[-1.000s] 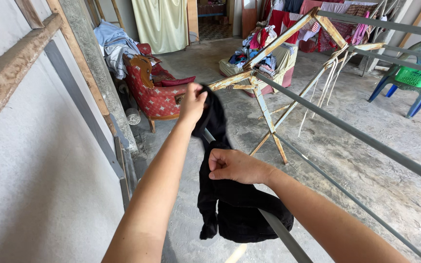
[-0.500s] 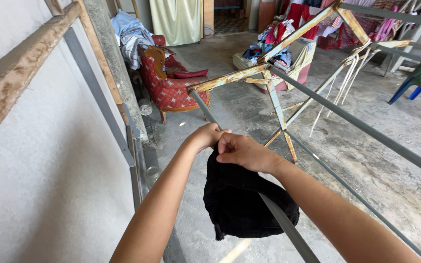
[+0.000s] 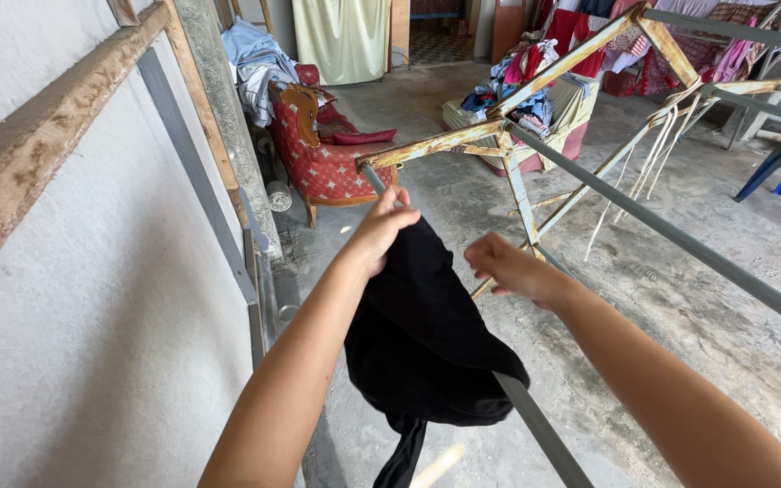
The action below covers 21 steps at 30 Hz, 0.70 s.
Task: The person takes various items of clothing from a basket and hangs them one by one on a large metal drying rack.
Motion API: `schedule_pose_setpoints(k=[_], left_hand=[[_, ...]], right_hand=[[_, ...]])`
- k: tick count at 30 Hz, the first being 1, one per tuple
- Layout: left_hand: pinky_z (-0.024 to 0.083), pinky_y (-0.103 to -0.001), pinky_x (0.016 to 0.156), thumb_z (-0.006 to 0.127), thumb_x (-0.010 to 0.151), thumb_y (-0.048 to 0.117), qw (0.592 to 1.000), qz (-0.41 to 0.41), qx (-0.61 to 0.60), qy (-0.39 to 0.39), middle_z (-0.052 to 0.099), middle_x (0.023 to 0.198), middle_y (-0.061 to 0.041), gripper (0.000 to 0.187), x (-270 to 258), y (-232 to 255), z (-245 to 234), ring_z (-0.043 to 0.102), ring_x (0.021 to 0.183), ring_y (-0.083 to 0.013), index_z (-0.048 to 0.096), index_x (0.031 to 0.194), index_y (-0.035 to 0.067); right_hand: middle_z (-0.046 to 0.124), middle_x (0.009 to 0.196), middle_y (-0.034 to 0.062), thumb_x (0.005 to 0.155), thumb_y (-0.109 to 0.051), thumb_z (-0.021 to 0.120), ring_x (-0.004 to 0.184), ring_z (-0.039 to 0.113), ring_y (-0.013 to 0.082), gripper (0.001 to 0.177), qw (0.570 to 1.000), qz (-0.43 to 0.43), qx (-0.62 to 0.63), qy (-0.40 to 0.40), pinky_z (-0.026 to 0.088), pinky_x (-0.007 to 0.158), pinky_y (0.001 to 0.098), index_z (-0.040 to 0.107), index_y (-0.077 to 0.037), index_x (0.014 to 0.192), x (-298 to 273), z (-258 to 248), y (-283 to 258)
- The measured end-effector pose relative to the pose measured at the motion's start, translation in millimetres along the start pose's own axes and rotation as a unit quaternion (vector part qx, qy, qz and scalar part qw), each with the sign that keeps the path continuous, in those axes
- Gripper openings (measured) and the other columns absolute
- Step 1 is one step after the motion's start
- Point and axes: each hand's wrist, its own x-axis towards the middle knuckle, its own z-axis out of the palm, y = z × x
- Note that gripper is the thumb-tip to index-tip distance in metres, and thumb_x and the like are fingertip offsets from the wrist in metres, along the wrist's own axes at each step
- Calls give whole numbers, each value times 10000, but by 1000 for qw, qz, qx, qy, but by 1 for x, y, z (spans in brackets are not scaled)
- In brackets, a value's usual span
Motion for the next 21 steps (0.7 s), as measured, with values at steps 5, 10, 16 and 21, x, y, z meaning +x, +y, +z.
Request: schedule_pose_setpoints(k=[5,10,16,21], left_hand=[[455,-347,826,704,841,106,983,110,-140,33,574,911,7,280,22,10,-15,546,937,-162,492,1001,195],[431,-330,877,695,877,105,983,148,-56,92,575,933,3,268,39,-5,-49,545,950,-150,515,1059,186],[426,-365,909,641,848,169,987,29,141,75,603,975,-27,208,41,-53,-75,562,970,-162,574,1038,119],[473,-422,793,620,876,464,966,-125,227,13,585,948,-97,399,38,-53,-44,581,908,-247,547,1061,117]], right_hand=[[443,1537,131,987,-657,364,1363,432,219,825,971,76,67,-217,397,1116,474,308,-139,1626,0,13,26],[725,1291,149,936,-578,521,1193,717,254,692,991,10,-12,-135,503,1051,361,547,-82,1418,-11,23,2],[762,989,190,947,-490,551,985,736,325,499,948,-83,-306,-18,547,907,414,748,-44,1056,-36,14,-46],[762,960,135,959,-424,537,913,728,272,402,940,-100,-316,-82,560,819,390,742,-97,1073,-70,28,-72]])
